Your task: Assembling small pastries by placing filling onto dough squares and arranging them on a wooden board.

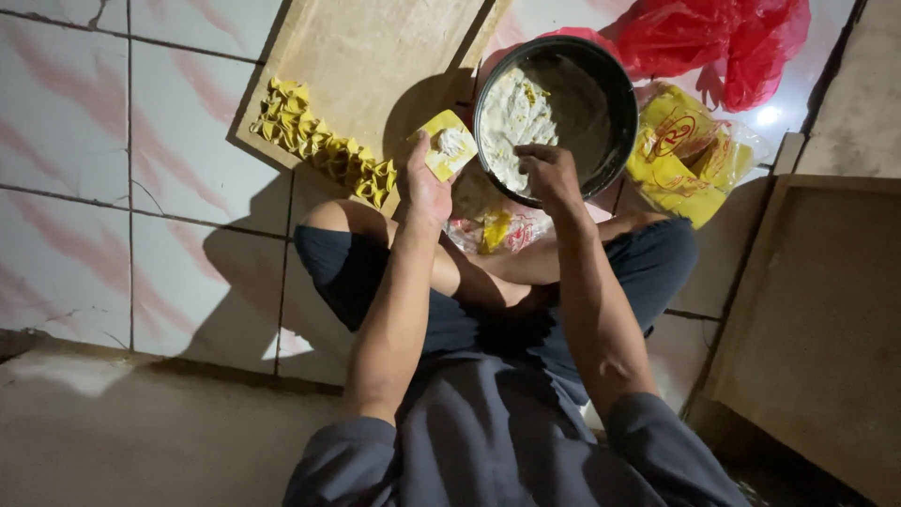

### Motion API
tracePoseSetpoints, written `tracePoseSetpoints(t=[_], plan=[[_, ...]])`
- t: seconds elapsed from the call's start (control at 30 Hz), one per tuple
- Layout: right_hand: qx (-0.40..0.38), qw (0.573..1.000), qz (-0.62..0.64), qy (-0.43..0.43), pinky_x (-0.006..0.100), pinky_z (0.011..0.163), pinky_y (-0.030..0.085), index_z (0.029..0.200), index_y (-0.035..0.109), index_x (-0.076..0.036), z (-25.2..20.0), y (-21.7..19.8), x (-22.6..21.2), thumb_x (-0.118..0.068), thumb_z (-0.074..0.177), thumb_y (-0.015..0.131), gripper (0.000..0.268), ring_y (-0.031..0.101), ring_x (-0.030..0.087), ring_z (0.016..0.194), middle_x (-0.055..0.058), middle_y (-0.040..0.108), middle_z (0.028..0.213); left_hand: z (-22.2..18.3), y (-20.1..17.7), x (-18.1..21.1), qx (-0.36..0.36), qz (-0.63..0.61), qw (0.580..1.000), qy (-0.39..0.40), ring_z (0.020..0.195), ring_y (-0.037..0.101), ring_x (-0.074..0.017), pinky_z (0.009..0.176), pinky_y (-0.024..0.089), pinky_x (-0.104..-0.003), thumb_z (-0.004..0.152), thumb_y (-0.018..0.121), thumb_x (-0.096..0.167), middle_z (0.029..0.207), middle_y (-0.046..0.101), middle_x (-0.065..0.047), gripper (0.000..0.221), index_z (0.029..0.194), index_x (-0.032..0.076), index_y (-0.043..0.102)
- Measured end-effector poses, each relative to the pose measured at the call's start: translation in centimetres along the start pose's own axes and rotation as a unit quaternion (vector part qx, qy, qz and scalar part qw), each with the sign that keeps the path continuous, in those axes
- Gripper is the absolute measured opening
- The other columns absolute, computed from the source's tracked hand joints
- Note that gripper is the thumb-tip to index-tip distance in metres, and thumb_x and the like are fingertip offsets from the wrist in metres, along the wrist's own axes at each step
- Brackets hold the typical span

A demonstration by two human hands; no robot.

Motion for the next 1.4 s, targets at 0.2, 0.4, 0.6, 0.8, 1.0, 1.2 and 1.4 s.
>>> tracePoseSetpoints(t=[0.2,0.4,0.6,0.8,1.0,1.2,1.4], plan=[[0.032,0.997,0.067,0.014,0.031,0.04,0.041,0.109,0.078,-0.005,0.2,-0.1,1.2,-0.012,0.081,0.065,0.032,0.055,0.011,0.048,0.013,0.068,0.07,0.7,0.0,-1.0,-0.005,-0.007,1.0,0.001,0.134,0.053,-0.0343,0.107,0.042,-0.05,0.089,0.074,0.058,0.144,0.057,-0.018,0.067,0.136,0.014,0.058],[-0.015,0.999,-0.048,-0.013,0.035,0.065,0.056,0.114,0.079,-0.013,2.2,3.7,0.6,-0.015,0.087,0.064,0.03,0.073,0.023,0.076,0.012,0.075,0.082,0.6,-0.8,-0.3,0.02,-0.002,1.0,0.001,0.129,0.056,-0.0275,0.104,0.045,-0.048,0.087,0.073,0.059,0.14,0.058,-0.012,0.071,0.139,0.014,0.055],[-0.005,0.987,0.157,0.024,0.036,0.062,0.054,0.12,0.074,0.002,-3.0,4.3,-4.4,-0.015,0.093,0.063,0.034,0.064,0.02,0.072,0.023,0.073,0.085,0.9,-1.5,0.7,0.018,-0.015,1.0,0.012,0.131,0.056,-0.0293,0.105,0.044,-0.049,0.086,0.074,0.061,0.141,0.059,-0.013,0.071,0.139,0.016,0.057],[0.049,0.919,0.39,-0.015,0.03,0.039,0.043,0.129,0.062,0.008,-6.3,3.5,-1.8,0.0,0.095,0.063,0.035,0.052,0.017,0.047,0.011,0.051,0.069,0.3,-0.4,0.5,0.019,-0.005,1.0,0.015,0.132,0.054,-0.0306,0.108,0.04,-0.052,0.085,0.075,0.061,0.144,0.058,-0.015,0.074,0.14,0.015,0.055],[0.036,0.928,0.273,-0.249,0.023,0.056,0.044,0.132,0.064,0.001,-10.8,-0.9,-3.9,0.002,0.102,0.062,0.03,0.056,0.012,0.069,0.013,0.064,0.091,-0.8,3.0,-1.4,-0.014,-0.003,1.0,0.004,0.144,0.044,-0.0347,0.118,0.032,-0.055,0.091,0.066,0.062,0.153,0.049,-0.018,0.078,0.148,0.011,0.049],[0.063,0.918,0.074,-0.384,0.038,0.068,0.053,0.12,0.078,-0.001,-11.6,-1.9,-3.4,0.005,0.093,0.074,0.029,0.065,0.025,0.075,0.016,0.069,0.088,-3.0,5.2,-2.4,-0.022,-0.009,0.999,-0.029,0.147,0.041,-0.0344,0.124,0.015,-0.062,0.1,0.055,0.057,0.155,0.048,-0.017,0.065,0.148,0.014,0.05],[0.039,0.936,0.153,-0.313,0.031,0.069,0.051,0.125,0.073,0.002,-11.9,-4.1,-2.6,0.009,0.095,0.069,0.031,0.054,0.012,0.078,0.009,0.061,0.083,-0.1,1.8,-2.0,-0.019,-0.023,0.999,-0.023,0.129,0.059,-0.0377,0.107,0.048,-0.061,0.094,0.061,0.063,0.141,0.06,-0.016,0.066,0.14,0.016,0.054]])
Point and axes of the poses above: each hand's wrist, its own z-axis towards the middle knuckle, its own y-axis out of the palm, x = y × z, the point moved 8 cm from there along z, towards the middle knuckle
